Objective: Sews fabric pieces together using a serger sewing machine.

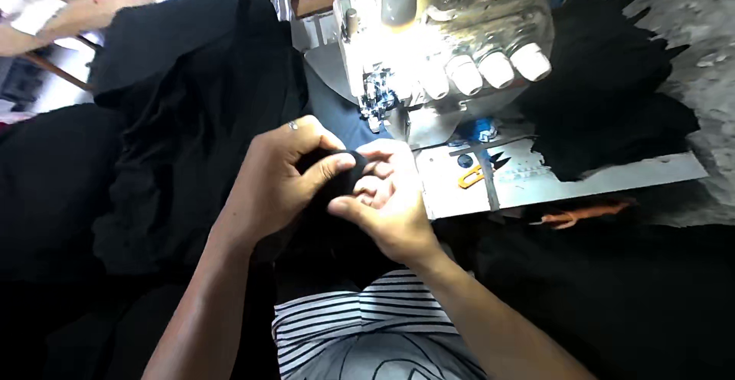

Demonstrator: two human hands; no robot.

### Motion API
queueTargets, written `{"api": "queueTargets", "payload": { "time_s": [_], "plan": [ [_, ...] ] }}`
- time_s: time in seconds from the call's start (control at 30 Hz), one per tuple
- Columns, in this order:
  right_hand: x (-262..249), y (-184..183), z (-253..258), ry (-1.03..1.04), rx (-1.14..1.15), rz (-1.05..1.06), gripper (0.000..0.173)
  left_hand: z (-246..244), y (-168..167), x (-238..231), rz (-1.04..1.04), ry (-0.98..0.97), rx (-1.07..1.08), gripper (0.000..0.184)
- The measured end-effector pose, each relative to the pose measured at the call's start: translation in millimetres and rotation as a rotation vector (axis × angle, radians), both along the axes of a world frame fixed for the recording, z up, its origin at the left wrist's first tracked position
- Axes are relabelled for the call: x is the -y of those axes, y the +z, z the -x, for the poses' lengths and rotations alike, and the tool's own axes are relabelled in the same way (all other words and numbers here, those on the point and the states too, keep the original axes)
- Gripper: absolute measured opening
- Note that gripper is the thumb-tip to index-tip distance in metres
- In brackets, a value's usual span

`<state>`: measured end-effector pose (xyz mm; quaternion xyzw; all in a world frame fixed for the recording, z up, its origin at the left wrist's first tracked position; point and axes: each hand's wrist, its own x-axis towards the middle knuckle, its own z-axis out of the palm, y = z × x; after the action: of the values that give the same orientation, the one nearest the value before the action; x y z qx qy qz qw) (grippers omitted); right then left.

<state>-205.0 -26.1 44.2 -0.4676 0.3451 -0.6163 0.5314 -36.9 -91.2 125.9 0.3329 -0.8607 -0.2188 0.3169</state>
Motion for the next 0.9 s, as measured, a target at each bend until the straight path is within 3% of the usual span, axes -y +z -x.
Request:
{"api": "queueTargets", "payload": {
  "time_s": [0.1, 0.2, 0.23, 0.3, 0.37, 0.4, 0.47, 0.53, 0.57, 0.63, 0.67, 0.73, 0.83, 0.9],
  "plan": [
    [-10.7, -29.8, -29.0, 0.260, -0.153, -0.068, 0.019, -14.2, 13.2, 14.7, 0.095, 0.050, -0.035, 0.013],
    [-19.8, -32.0, -32.7, 0.120, -0.183, -0.056, 0.010, -24.9, 27.8, 19.3, 0.117, 0.071, -0.017, 0.012],
    [-18.8, -24.1, -28.4, 0.032, -0.163, -0.041, 0.010, -27.6, 32.2, 18.5, 0.123, 0.066, -0.007, 0.012],
    [-12.8, 2.1, -17.5, -0.065, -0.189, -0.003, 0.029, -30.8, 40.7, 14.0, 0.124, 0.016, 0.009, 0.011],
    [-3.1, 32.0, -10.5, -0.036, -0.246, 0.079, 0.054, -22.9, 49.2, 9.5, 0.117, -0.106, 0.015, 0.010],
    [0.5, 43.1, -8.3, 0.025, -0.226, 0.111, 0.055, -15.1, 51.5, 6.4, 0.117, -0.168, 0.024, 0.009],
    [-1.6, 44.2, 4.5, 0.358, -0.005, 0.085, 0.047, -2.0, 51.5, -6.4, 0.112, -0.266, 0.054, 0.010],
    [-17.0, 15.7, 23.5, 0.724, 0.358, 0.003, 0.067, 5.9, 43.6, -26.1, 0.110, -0.322, 0.104, 0.011],
    [-23.1, -2.0, 30.3, 0.837, 0.562, -0.058, 0.082, 8.8, 34.5, -37.5, 0.083, -0.360, 0.120, 0.013],
    [-29.1, -30.1, 36.0, 0.852, 0.837, -0.304, 0.082, 22.6, 4.3, -63.6, 0.012, -0.451, 0.205, 0.016],
    [-31.0, -43.7, 34.8, 0.754, 0.820, -0.397, 0.076, 33.6, -13.9, -79.3, 0.000, -0.488, 0.282, 0.016],
    [-25.0, -63.3, 30.8, 0.623, 0.630, -0.360, 0.059, 48.7, -43.8, -106.8, 0.005, -0.533, 0.375, 0.014],
    [-18.5, -31.9, 29.1, 0.417, 0.191, -0.486, 0.040, 30.4, -49.2, -126.3, -0.105, -0.511, 0.222, 0.022],
    [-10.6, -19.8, 34.5, 0.276, -0.127, -0.406, 0.028, 2.8, -40.1, -117.8, -0.184, -0.421, 0.080, 0.024]
  ]
}}
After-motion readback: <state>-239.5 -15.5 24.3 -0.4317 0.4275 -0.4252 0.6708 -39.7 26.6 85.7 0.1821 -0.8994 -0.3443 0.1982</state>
